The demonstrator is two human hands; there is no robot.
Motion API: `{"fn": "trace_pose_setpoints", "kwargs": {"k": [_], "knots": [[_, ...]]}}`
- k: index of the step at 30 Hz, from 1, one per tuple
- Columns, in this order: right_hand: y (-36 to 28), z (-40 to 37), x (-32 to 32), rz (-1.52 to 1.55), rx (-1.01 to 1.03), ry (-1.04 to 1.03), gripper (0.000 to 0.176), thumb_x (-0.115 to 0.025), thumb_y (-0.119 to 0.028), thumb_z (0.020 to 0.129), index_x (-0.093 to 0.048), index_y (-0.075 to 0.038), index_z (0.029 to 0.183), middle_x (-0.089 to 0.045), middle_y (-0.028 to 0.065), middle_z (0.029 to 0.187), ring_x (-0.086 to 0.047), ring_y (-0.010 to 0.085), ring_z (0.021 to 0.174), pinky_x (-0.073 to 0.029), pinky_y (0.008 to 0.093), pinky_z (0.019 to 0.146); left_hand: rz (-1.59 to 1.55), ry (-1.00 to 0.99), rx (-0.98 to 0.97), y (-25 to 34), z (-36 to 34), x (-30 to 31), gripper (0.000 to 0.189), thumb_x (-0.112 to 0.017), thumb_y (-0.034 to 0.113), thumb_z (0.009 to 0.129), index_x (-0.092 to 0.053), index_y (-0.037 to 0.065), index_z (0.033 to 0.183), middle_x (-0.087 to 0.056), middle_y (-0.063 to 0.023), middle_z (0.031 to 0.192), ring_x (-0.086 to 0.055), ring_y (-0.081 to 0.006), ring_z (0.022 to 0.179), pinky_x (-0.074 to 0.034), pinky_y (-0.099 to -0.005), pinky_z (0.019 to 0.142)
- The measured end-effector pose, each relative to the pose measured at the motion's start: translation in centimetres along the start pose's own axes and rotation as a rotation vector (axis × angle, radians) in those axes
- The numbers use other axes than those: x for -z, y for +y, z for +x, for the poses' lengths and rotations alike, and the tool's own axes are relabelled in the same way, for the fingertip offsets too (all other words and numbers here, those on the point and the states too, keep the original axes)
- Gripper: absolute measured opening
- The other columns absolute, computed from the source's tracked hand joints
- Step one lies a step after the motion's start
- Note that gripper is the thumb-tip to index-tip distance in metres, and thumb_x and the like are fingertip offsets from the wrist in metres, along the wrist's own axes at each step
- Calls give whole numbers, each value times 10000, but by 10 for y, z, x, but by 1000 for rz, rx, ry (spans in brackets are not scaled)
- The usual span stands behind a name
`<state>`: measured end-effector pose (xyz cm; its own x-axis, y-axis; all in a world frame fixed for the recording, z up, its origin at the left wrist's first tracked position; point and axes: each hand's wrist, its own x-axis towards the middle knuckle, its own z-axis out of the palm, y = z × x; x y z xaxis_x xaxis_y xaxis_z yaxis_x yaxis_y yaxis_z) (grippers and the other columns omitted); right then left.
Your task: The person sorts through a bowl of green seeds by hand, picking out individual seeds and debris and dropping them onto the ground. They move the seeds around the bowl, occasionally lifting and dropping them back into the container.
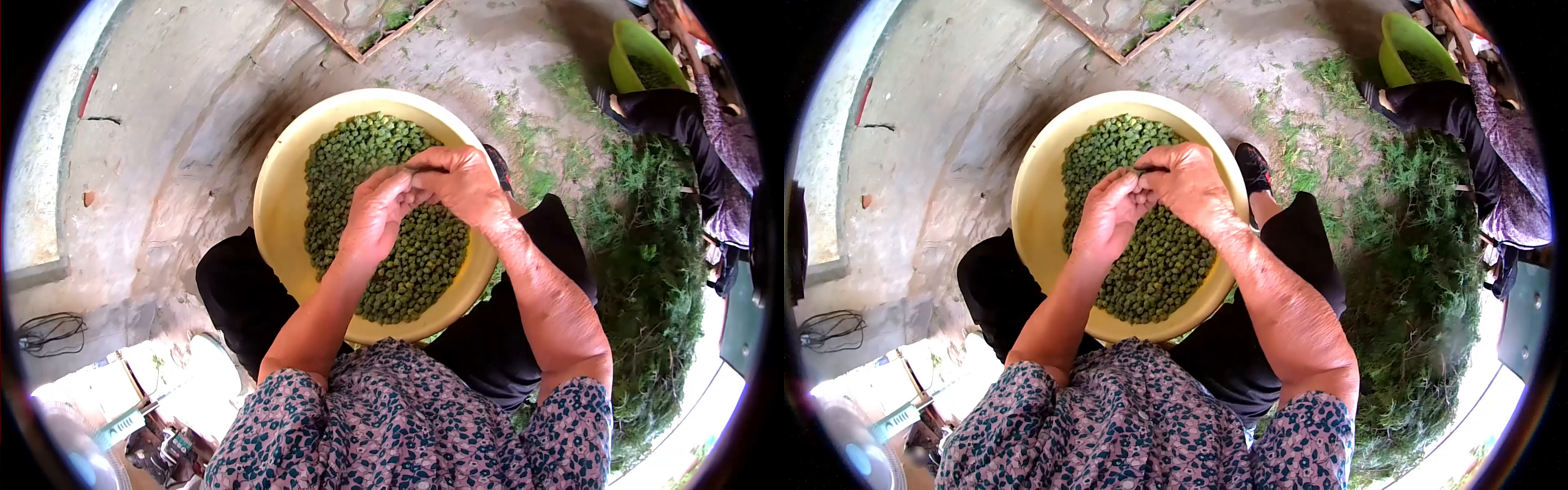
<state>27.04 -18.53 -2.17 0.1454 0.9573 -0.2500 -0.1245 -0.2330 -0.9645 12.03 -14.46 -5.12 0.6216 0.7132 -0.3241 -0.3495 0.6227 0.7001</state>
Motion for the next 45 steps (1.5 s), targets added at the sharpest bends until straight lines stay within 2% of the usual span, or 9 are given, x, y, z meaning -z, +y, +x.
{"fn": "trace_pose_setpoints", "kwargs": {"k": [7,12,19,24,26,33,35,38,45], "knots": [[-36,-8,38,329,14,506,160,-601,-43,844,-649,-24,995,-654,105,736,-595,131,553,-521,238,533,196,204,-43,-2,9,21,298,-601,172,881,-583,35,1145,-640,-42,931,-585,-118,807,-491,-282,745],[-30,-9,86,964,234,777,168,-411,-96,954,-449,58,1007,-577,197,906,-608,255,781,-542,351,756,495,349,89,-27,13,56,302,-582,155,890,-577,30,1165,-641,-65,1029,-591,-147,923,-470,-296,829],[-10,-3,96,823,183,659,122,-475,-69,928,-468,32,995,-578,157,898,-608,237,776,-543,354,714,1342,111,-87,-73,41,74,408,-572,163,858,-485,38,1236,-489,-141,1273,-489,-310,1136,-414,-358,935],[-15,0,84,766,134,626,118,-499,-77,920,-497,19,990,-593,130,852,-610,220,732,-532,326,664,1782,-94,4,-90,52,64,496,-610,217,839,-460,45,1279,-430,-162,1333,-420,-322,1220,-378,-387,989],[-13,1,83,760,138,592,131,-506,-79,918,-501,24,997,-595,131,846,-610,217,717,-532,324,653,2022,-76,-170,-101,45,65,510,-629,223,818,-465,42,1266,-423,-168,1334,-418,-307,1229,-393,-366,974],[-10,-1,82,750,93,546,211,-535,-95,910,-531,3,1096,-612,97,905,-606,176,760,-521,299,672,1695,188,-303,-103,47,75,371,-638,167,813,-569,51,1159,-581,-114,1143,-552,-293,1027,-434,-394,903],[-7,-1,84,755,89,536,213,-529,-98,913,-532,1,1102,-613,93,907,-607,172,760,-521,298,670,960,478,-51,-91,59,78,259,-629,120,833,-607,35,1077,-615,-70,1007,-561,-220,870,-459,-384,835],[-11,-1,81,732,76,546,219,-520,-102,918,-533,-1,1112,-615,89,909,-608,166,760,-523,296,668,510,734,56,-64,70,67,215,-622,100,850,-600,9,1044,-594,-57,937,-527,-163,826,-465,-355,763],[-18,0,73,709,71,586,146,-511,-83,915,-552,12,1018,-608,107,829,-607,188,683,-520,298,612,857,991,26,-60,84,59,414,-733,252,759,-520,11,1020,-572,-136,981,-546,-281,883,-440,-431,774]]}}
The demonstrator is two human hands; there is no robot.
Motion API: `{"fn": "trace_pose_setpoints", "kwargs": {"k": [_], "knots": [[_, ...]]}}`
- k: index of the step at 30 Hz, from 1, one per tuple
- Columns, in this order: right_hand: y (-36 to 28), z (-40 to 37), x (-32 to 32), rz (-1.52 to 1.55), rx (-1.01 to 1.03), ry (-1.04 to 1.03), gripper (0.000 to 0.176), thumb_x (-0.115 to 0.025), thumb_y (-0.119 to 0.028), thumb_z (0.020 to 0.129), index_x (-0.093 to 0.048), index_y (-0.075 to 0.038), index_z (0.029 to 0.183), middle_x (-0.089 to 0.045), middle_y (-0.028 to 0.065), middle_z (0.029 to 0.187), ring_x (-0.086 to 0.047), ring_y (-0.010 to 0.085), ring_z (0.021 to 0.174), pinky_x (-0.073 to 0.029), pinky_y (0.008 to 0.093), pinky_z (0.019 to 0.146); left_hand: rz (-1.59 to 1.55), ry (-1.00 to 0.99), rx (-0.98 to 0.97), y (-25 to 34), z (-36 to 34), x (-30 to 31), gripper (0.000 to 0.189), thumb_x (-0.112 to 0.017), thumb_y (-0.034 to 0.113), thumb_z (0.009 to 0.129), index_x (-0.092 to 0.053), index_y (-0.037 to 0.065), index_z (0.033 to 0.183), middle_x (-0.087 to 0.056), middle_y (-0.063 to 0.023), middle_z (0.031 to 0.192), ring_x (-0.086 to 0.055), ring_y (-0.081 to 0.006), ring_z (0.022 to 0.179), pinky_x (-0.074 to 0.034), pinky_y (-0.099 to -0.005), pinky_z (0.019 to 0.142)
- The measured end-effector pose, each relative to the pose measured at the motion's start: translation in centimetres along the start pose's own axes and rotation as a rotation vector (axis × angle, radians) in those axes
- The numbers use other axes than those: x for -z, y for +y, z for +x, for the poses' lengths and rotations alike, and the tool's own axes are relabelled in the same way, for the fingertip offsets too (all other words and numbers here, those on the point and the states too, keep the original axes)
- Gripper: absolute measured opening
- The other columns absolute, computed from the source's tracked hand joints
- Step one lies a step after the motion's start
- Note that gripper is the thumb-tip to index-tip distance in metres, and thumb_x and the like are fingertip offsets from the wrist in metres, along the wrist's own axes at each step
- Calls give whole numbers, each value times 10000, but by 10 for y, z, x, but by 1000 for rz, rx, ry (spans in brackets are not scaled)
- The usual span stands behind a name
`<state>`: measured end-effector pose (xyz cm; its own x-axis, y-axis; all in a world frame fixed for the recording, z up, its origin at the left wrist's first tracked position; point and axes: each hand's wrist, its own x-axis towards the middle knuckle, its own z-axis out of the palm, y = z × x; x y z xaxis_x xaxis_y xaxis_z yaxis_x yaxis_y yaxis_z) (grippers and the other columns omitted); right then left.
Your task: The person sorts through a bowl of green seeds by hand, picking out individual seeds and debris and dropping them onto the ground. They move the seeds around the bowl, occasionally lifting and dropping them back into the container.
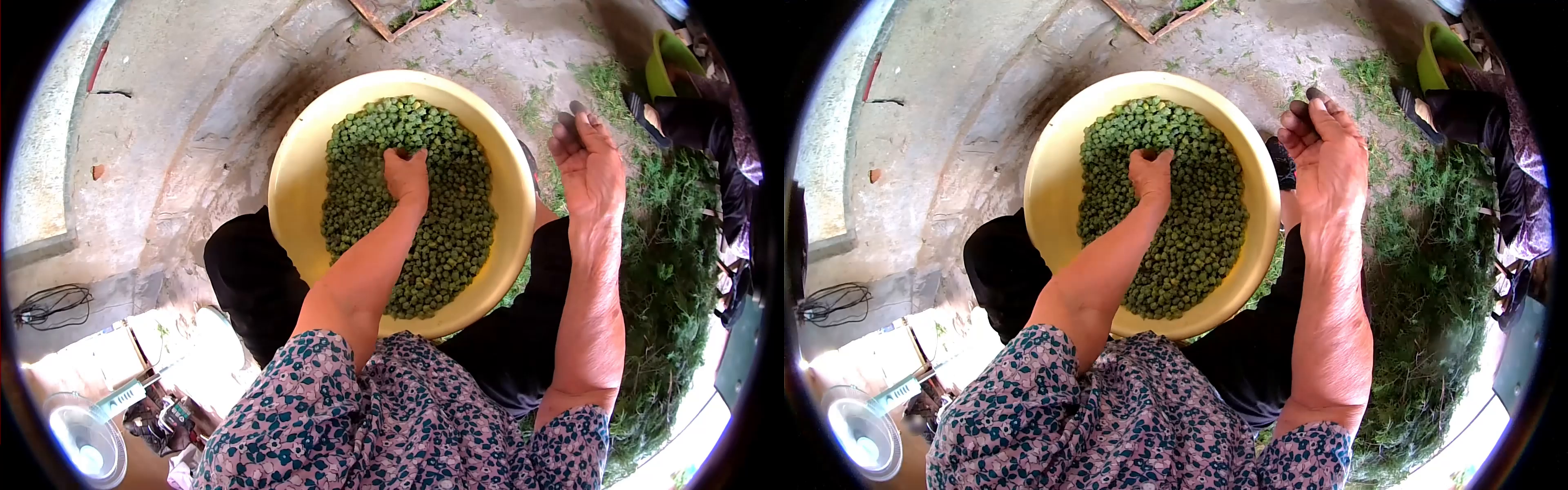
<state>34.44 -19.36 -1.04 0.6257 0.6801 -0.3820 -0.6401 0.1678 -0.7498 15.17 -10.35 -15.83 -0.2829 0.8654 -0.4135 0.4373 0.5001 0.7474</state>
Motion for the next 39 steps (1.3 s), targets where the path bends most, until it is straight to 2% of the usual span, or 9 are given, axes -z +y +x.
{"fn": "trace_pose_setpoints", "kwargs": {"k": [6,9,16,19,25,28,31,36,39], "knots": [[5,-2,-1,-41,-17,-7,212,-526,-96,912,-557,7,1095,-623,90,904,-609,153,737,-528,277,651,317,126,-132,4,5,-14,593,-738,317,742,-397,32,1134,-466,-150,1150,-523,-344,1009,-457,-487,798],[4,-2,-3,-40,-30,-19,216,-531,-98,910,-558,9,1096,-619,87,895,-606,153,736,-524,272,654,342,104,-27,15,5,-19,607,-744,325,732,-372,38,1116,-437,-150,1146,-524,-358,1001,-458,-498,794],[2,-9,-15,-10,-28,24,147,-512,-61,909,-542,23,1026,-604,115,817,-599,180,670,-531,282,617,233,126,-111,4,12,-19,603,-745,314,728,-360,47,1108,-416,-171,1124,-500,-382,993,-444,-507,779],[2,-10,-15,-15,-36,11,154,-510,-66,912,-536,27,1032,-600,114,817,-597,181,674,-529,277,630,202,98,-187,-12,23,-19,562,-718,274,766,-358,33,1124,-416,-166,1110,-477,-369,983,-418,-496,782],[3,-10,-14,-6,-48,-13,161,-507,-62,911,-533,36,1036,-597,113,818,-594,179,688,-528,278,649,58,-14,-372,-36,31,-4,266,-581,123,881,-428,11,1067,-452,-144,1038,-463,-298,899,-386,-448,705],[2,-11,-14,-15,-47,-3,165,-506,-65,912,-533,38,1039,-595,112,821,-592,177,690,-527,280,649,-47,-82,-294,-38,28,3,178,-555,92,893,-472,14,1029,-493,-145,995,-480,-282,833,-388,-441,667],[1,-11,-15,-17,-45,-11,169,-506,-72,913,-532,40,1037,-595,113,824,-591,176,689,-526,278,648,-178,-14,-196,-52,33,7,155,-580,46,859,-528,-19,989,-568,-112,903,-542,-196,764,-451,-360,662],[3,-8,-10,-67,-56,-6,249,-525,-116,917,-538,23,1124,-601,88,900,-595,161,754,-513,279,665,-616,-241,194,-52,37,31,143,-497,45,911,-530,-14,1037,-544,-137,1034,-583,-291,936,-530,-424,816],[4,-8,-9,-61,-50,-15,251,-524,-110,916,-537,22,1129,-606,90,899,-597,163,752,-515,278,665,-706,-339,284,-50,38,39,212,-475,47,924,-492,-25,1123,-502,-159,1122,-547,-329,1022,-498,-463,928]]}}
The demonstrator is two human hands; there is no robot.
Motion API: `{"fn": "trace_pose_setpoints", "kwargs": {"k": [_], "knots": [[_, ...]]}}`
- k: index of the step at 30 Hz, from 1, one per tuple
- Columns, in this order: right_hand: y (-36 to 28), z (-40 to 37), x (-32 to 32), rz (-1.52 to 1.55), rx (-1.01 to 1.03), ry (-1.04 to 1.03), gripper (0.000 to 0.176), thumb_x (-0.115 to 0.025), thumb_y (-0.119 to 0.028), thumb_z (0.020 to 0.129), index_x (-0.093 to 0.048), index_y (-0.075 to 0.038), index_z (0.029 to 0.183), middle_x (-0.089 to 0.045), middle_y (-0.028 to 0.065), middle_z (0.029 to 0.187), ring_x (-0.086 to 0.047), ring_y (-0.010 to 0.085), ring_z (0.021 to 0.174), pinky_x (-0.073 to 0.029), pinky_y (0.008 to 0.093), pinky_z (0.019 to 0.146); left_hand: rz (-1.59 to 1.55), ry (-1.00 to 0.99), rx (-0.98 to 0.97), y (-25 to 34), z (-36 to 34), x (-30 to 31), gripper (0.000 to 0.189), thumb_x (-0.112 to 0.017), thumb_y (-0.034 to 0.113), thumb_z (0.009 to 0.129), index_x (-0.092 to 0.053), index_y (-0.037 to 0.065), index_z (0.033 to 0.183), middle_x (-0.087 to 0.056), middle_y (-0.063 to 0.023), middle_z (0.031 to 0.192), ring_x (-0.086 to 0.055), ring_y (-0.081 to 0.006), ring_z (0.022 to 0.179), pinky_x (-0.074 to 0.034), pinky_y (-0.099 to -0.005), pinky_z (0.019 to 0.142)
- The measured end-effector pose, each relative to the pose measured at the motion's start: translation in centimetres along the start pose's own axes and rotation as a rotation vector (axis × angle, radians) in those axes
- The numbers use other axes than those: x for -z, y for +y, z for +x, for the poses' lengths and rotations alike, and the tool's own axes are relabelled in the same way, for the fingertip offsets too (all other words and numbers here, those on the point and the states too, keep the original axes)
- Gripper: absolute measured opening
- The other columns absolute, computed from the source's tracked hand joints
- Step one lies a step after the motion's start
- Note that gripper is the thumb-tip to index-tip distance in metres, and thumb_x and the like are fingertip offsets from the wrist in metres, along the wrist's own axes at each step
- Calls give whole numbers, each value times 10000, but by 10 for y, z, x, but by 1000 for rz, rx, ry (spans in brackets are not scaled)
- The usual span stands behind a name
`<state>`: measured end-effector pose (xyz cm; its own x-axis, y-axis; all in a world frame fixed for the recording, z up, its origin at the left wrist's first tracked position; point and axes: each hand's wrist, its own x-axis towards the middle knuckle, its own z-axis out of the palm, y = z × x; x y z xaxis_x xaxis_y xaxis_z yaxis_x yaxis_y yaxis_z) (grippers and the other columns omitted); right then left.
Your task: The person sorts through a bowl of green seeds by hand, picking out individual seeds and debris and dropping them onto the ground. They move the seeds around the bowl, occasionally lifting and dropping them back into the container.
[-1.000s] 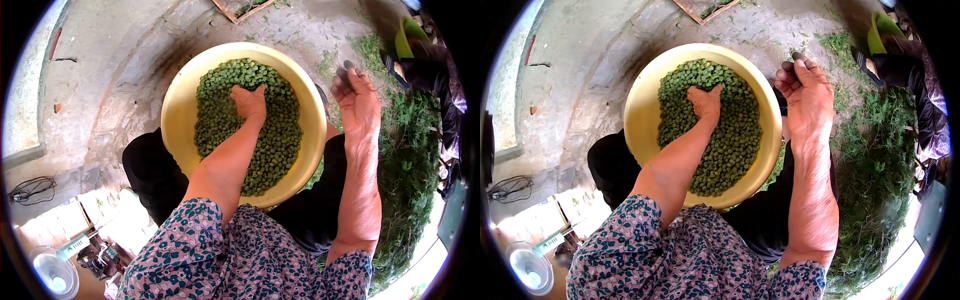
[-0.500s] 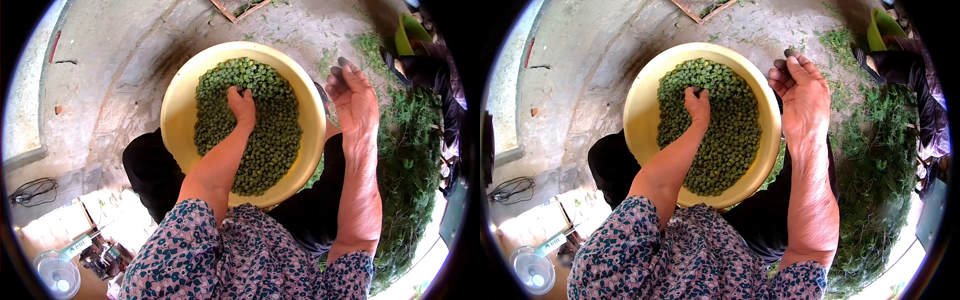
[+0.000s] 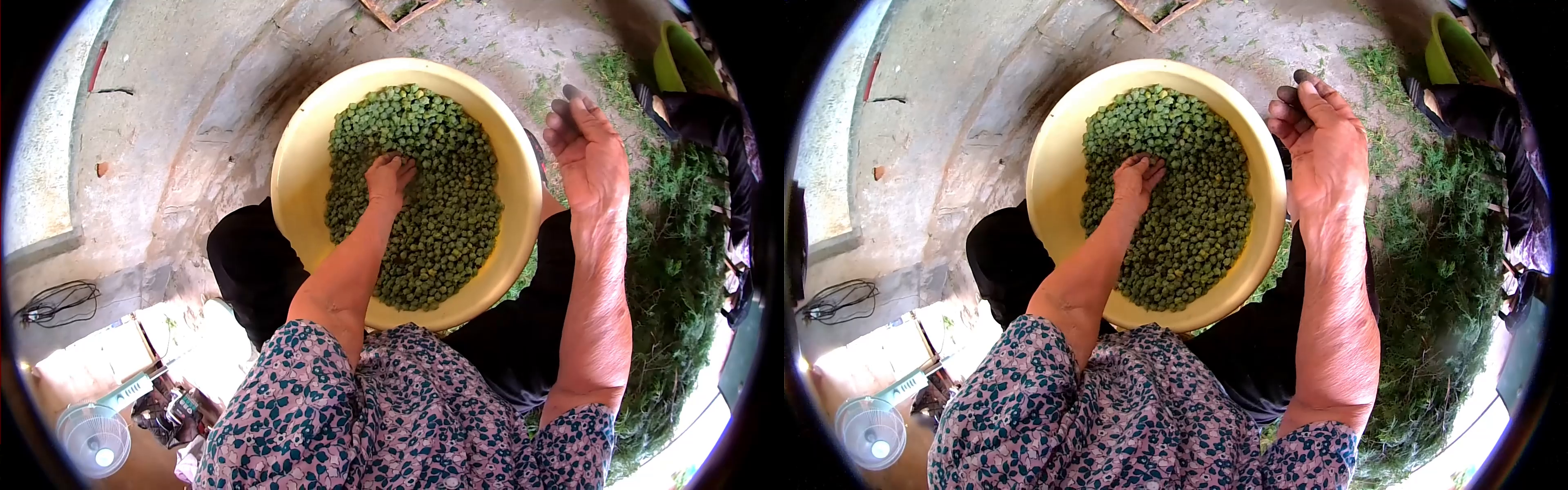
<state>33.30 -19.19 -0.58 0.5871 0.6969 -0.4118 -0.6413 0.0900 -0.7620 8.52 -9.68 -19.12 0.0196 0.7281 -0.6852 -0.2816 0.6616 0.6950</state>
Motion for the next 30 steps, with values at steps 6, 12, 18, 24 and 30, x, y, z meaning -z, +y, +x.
{"fn": "trace_pose_setpoints", "kwargs": {"k": [6,12,18,24,30], "knots": [[1,2,2,2,-3,-15,250,-528,-98,912,-540,11,1137,-616,85,893,-603,159,748,-518,276,664,-62,24,35,1,-6,-5,348,-495,56,920,-405,-31,1244,-452,-179,1209,-497,-325,1103,-469,-451,982],[1,1,0,-12,-3,-14,249,-535,-106,912,-542,7,1134,-617,79,895,-602,153,751,-516,272,666,86,61,-20,-3,-3,-7,293,-578,-7,851,-511,-54,1133,-551,-167,1078,-573,-300,978,-529,-416,901],[2,0,-3,16,12,-19,178,-518,-73,908,-535,30,1052,-605,110,826,-604,176,696,-530,275,642,227,132,-117,-11,-6,-15,304,-629,1,819,-548,-38,1109,-590,-160,1024,-597,-286,922,-546,-394,797],[3,0,-3,17,13,-33,186,-518,-74,909,-535,37,1057,-597,111,832,-602,179,700,-533,274,647,210,241,-70,-14,1,-21,337,-654,46,817,-541,-23,1127,-601,-157,1010,-602,-253,848,-533,-384,716],[3,-1,-5,11,0,-47,195,-517,-81,912,-534,38,1066,-596,107,831,-600,176,703,-527,267,647,246,249,-11,-9,6,-20,280,-629,77,847,-543,-9,1100,-597,-133,1008,-606,-221,751,-506,-360,639]]}}
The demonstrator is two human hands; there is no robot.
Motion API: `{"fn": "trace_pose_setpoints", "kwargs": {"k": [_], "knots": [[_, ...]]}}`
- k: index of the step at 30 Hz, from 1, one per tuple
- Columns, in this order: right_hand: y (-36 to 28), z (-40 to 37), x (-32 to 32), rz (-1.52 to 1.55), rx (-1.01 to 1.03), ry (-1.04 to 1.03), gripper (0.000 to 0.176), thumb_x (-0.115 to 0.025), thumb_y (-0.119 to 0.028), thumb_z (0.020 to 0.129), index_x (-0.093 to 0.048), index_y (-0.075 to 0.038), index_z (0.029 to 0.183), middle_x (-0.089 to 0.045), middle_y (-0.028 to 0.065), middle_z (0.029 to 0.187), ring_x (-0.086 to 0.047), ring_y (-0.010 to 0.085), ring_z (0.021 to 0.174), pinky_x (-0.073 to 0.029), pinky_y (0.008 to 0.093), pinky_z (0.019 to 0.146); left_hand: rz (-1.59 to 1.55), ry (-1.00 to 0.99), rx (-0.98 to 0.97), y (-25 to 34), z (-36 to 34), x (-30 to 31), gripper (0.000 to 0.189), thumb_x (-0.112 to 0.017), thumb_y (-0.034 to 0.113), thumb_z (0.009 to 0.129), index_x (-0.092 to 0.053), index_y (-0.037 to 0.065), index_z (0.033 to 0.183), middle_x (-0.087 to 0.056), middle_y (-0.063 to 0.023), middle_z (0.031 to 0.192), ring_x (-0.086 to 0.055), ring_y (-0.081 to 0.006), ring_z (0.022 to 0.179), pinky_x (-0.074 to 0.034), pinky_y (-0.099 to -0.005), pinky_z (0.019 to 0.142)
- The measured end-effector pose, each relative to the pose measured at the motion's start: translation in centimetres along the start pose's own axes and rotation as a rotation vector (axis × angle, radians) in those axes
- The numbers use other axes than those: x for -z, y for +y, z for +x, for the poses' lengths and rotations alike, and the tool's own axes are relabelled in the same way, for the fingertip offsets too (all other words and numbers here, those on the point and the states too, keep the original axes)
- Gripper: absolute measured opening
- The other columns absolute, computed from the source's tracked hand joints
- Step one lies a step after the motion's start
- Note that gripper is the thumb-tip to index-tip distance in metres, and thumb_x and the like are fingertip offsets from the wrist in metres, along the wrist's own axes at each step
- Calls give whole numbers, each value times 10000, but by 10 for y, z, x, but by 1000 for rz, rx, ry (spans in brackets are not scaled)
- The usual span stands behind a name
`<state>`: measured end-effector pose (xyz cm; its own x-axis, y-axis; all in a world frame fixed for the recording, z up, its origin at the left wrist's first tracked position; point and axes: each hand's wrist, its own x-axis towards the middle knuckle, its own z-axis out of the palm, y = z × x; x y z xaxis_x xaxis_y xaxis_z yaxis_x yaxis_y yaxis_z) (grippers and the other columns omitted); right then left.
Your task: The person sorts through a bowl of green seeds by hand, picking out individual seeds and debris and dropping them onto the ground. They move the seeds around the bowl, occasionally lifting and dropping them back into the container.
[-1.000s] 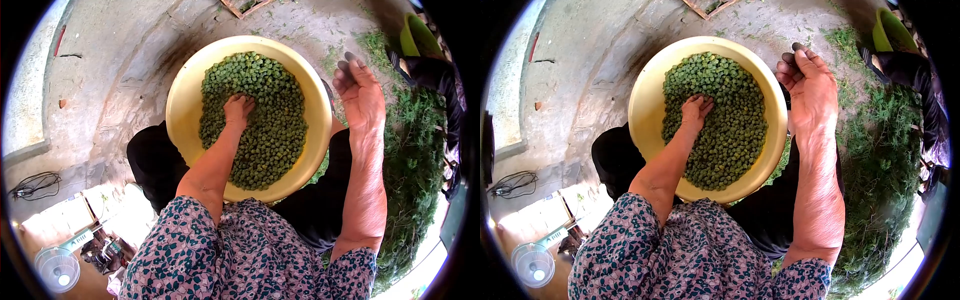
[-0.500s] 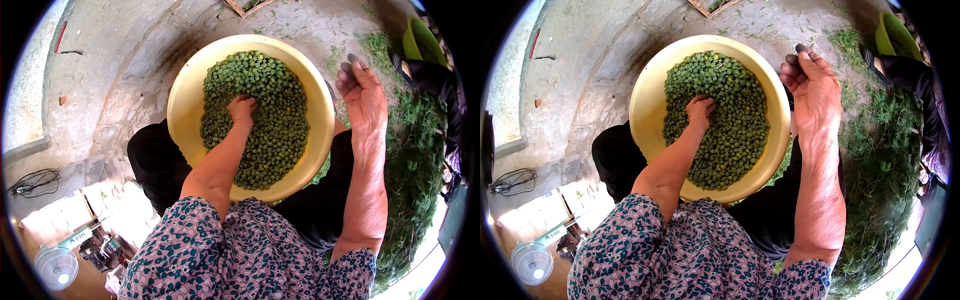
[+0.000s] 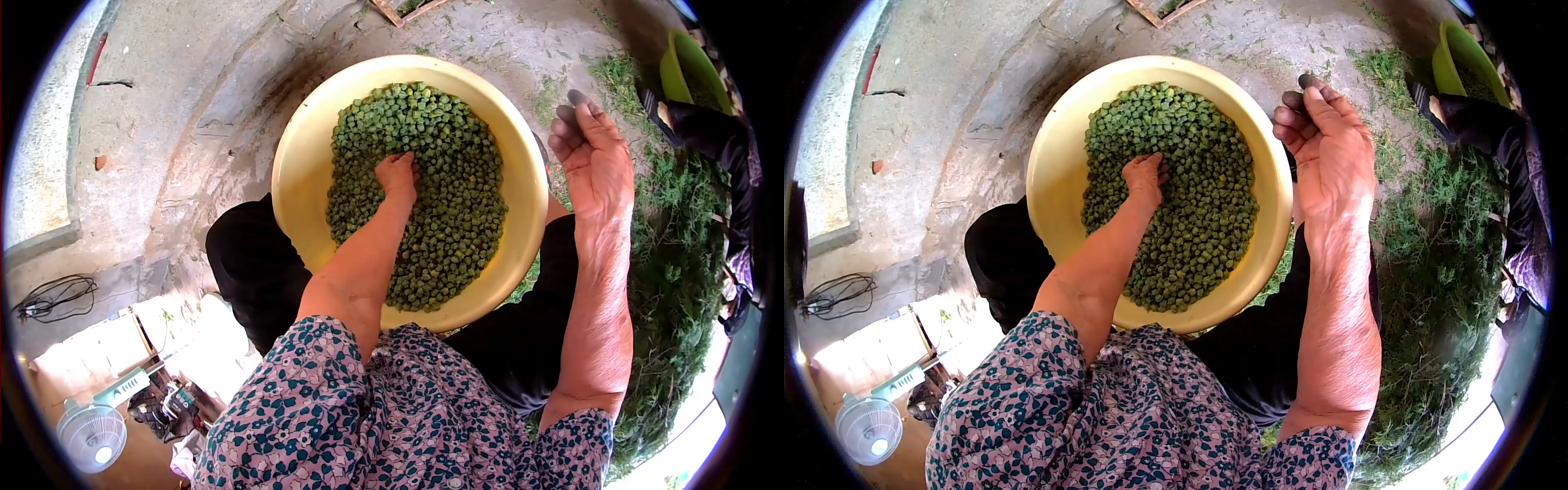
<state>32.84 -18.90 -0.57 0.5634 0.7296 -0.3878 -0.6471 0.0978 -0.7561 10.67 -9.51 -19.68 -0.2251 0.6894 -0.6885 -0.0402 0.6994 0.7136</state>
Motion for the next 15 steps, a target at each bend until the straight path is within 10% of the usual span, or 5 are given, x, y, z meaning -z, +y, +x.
{"fn": "trace_pose_setpoints", "kwargs": {"k": [15], "knots": [[3,-1,-4,15,-22,2,169,-522,-63,905,-550,39,1037,-609,101,782,-597,158,642,-520,257,602,-83,-360,-21,8,-29,36,202,-549,158,914,-526,49,1082,-556,-121,1119,-618,-228,842,-504,-360,691]]}}
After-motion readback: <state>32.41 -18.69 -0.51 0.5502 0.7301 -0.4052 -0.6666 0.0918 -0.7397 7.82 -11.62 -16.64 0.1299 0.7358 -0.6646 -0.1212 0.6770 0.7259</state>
